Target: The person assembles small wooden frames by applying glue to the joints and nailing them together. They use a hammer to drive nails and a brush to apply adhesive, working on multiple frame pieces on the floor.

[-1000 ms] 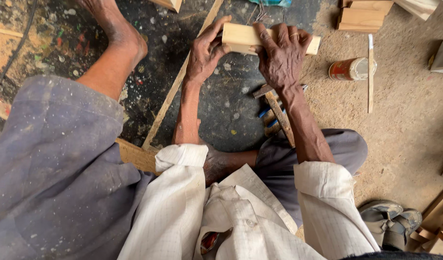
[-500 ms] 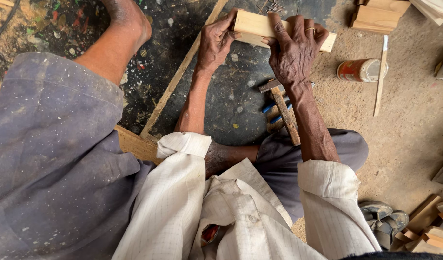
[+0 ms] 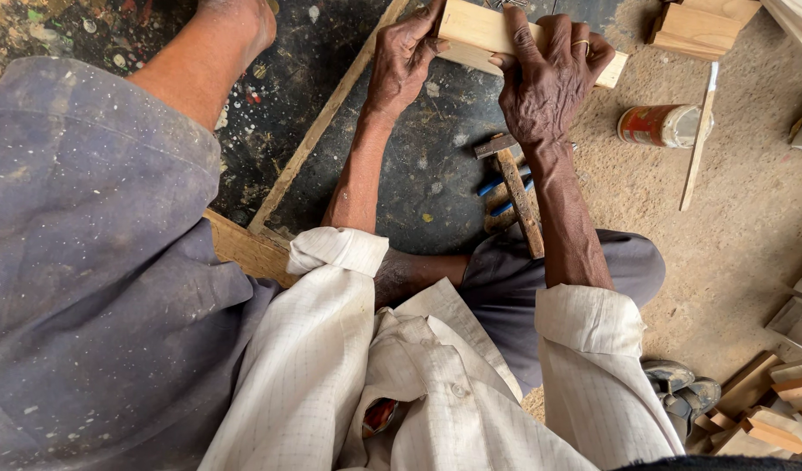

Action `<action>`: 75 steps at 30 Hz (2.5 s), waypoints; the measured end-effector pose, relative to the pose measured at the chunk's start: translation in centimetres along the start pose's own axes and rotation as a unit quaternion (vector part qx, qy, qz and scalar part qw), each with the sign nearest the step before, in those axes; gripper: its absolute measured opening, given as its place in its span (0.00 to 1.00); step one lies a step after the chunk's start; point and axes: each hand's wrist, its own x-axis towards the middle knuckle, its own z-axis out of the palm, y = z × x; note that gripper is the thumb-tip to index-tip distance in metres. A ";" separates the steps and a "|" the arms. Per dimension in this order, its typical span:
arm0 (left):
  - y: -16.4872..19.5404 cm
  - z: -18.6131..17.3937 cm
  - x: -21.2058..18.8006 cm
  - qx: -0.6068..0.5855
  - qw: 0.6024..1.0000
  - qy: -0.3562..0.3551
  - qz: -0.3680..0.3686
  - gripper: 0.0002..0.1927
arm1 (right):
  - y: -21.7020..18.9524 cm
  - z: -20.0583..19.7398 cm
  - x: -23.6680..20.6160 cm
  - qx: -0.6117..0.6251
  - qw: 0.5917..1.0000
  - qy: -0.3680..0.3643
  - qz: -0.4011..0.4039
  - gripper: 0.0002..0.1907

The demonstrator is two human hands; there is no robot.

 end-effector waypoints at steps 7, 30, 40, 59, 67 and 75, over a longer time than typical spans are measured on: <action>1.2 0.2 0.5 0.000 1.000 0.005 -0.020 0.25 | 0.0 0.0 0.1 0.000 1.000 -0.009 0.003 0.26; 0.7 0.5 -4.2 -0.029 0.955 0.241 -0.168 0.32 | 2.3 -2.6 -2.7 0.067 0.984 -0.064 0.152 0.51; 1.3 1.5 -2.0 0.057 0.948 0.238 -0.204 0.23 | 6.3 1.0 -9.1 0.455 0.729 0.036 0.510 0.42; 4.8 5.2 -7.9 0.061 0.954 0.269 -0.113 0.23 | -0.4 -2.5 -11.8 0.486 0.729 0.132 0.463 0.21; 4.3 5.4 -8.3 0.053 0.948 0.274 -0.151 0.24 | -0.7 -2.3 -11.7 0.501 0.711 0.158 0.467 0.23; 2.9 5.5 -8.4 0.078 0.944 0.286 -0.146 0.24 | -0.3 -2.3 -11.8 0.515 0.711 0.135 0.460 0.22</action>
